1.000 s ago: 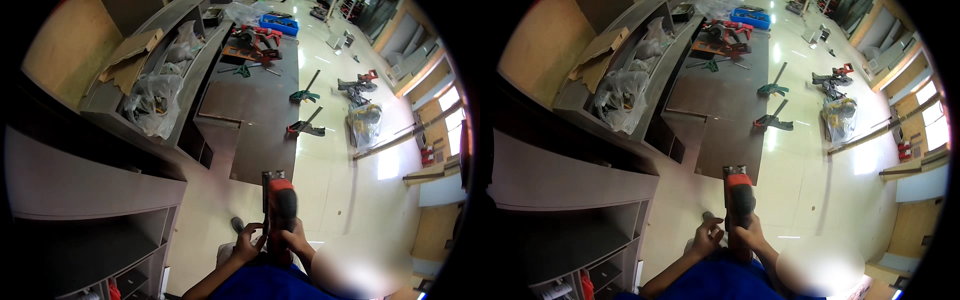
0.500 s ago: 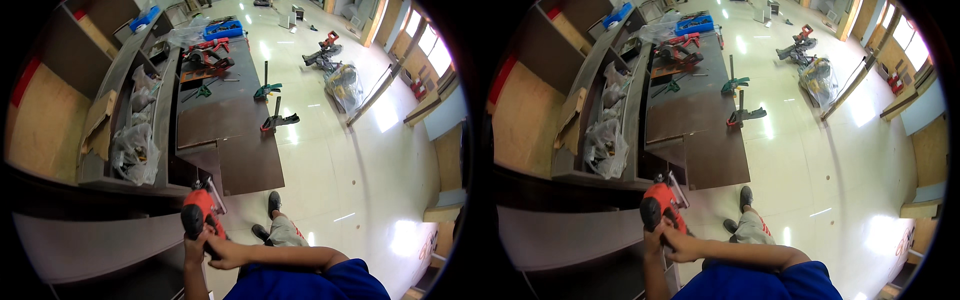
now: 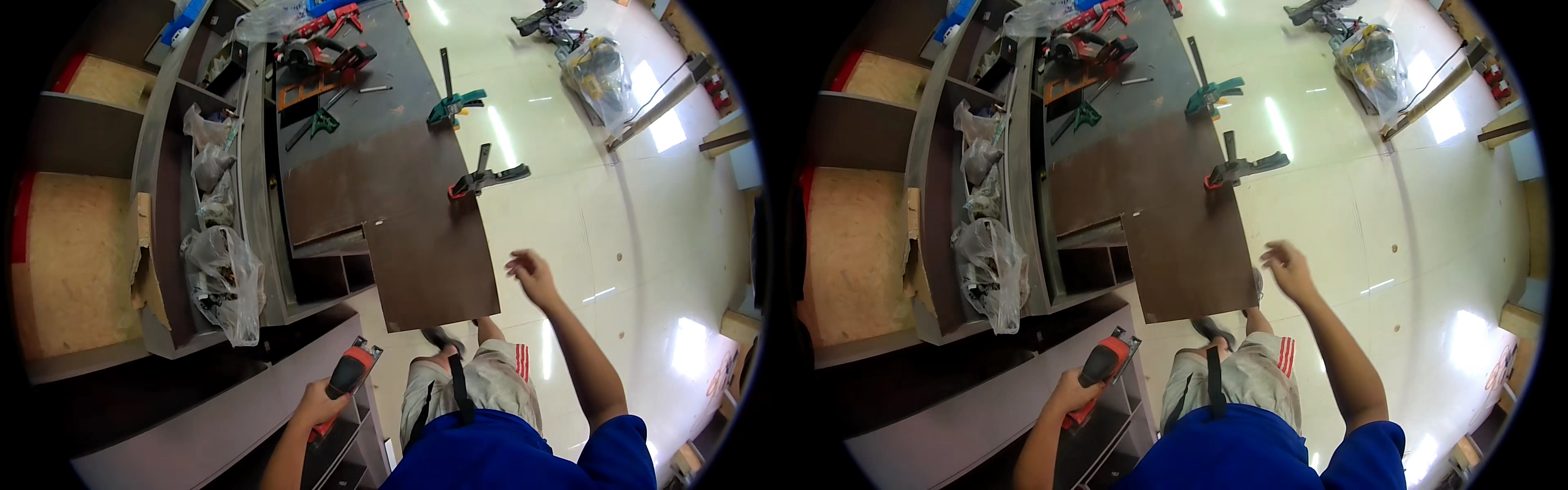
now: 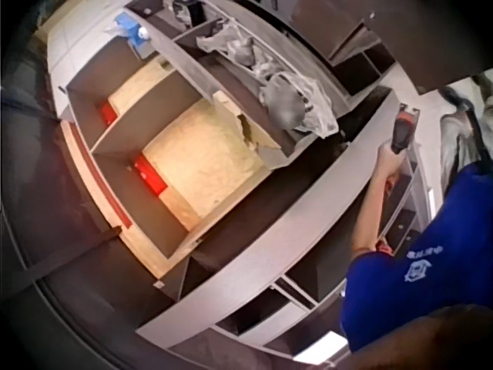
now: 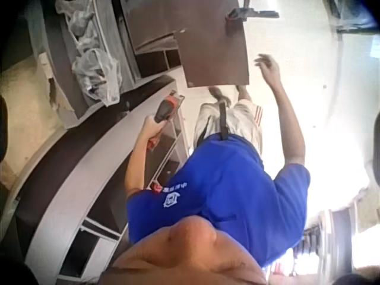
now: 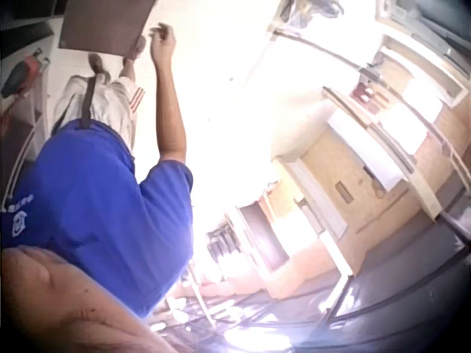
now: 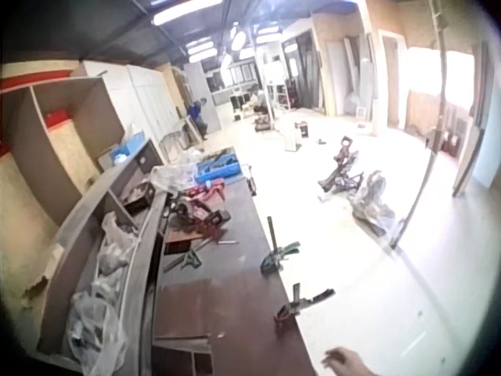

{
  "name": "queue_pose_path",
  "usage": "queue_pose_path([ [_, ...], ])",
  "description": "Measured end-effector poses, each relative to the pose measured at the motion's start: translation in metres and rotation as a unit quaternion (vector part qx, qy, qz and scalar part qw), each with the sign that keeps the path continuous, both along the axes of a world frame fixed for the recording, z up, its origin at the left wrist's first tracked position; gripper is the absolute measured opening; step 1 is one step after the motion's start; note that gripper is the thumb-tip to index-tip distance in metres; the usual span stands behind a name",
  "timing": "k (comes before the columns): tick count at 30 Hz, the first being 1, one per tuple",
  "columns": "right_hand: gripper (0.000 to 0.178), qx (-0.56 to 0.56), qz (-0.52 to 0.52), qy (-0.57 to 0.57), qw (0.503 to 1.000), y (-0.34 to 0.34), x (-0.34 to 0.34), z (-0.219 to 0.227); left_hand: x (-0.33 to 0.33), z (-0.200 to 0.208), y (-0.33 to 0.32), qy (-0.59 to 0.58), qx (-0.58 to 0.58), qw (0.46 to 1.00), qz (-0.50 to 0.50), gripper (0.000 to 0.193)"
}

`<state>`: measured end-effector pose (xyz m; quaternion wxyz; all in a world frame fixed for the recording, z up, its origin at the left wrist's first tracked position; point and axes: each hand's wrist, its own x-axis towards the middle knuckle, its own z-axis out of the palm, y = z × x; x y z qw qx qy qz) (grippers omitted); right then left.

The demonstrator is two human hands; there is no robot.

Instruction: The person uses a jigsaw to cut a rectangular piece of wood clamped to a workbench. They guide the tool along a marked line, producing sawdust as the cut progresses.

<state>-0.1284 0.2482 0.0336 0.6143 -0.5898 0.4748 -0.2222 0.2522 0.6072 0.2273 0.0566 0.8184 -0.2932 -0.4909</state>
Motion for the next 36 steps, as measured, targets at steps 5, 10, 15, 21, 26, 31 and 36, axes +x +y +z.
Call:
queue_pose_path([
  [5,0.05,-0.07,-0.041,0.157,0.984,-0.019,0.036,-0.038,0.039,-0.016,-0.047,0.03,0.084,0.989,-0.118,0.042],
  [10,0.055,-0.027,0.014,0.122,0.992,-0.038,0.084,-0.046,0.062,-0.027,-0.054,0.016,0.035,0.978,-0.206,0.045],
  [15,0.051,0.024,0.044,0.179,0.983,-0.04,0.102,-0.057,0.071,-0.013,-0.089,0.05,0.041,0.968,-0.24,0.046],
  [21,0.049,-0.026,0.001,0.102,0.994,-0.029,0.104,-0.078,0.083,-0.012,-0.101,0.044,0.039,0.961,-0.271,0.047],
  [26,0.046,-0.02,-0.003,0.084,0.996,-0.029,0.106,-0.081,0.091,-0.007,-0.114,0.054,0.006,0.962,-0.267,0.043],
  [31,0.043,0.013,-0.013,0.053,0.998,-0.03,0.104,-0.086,0.084,-0.021,-0.136,0.076,-0.05,0.965,-0.244,0.035],
  [36,0.043,0.036,-0.012,0.057,0.998,-0.03,0.106,-0.082,0.092,-0.021,-0.152,0.094,0.013,0.957,-0.273,0.038],
])
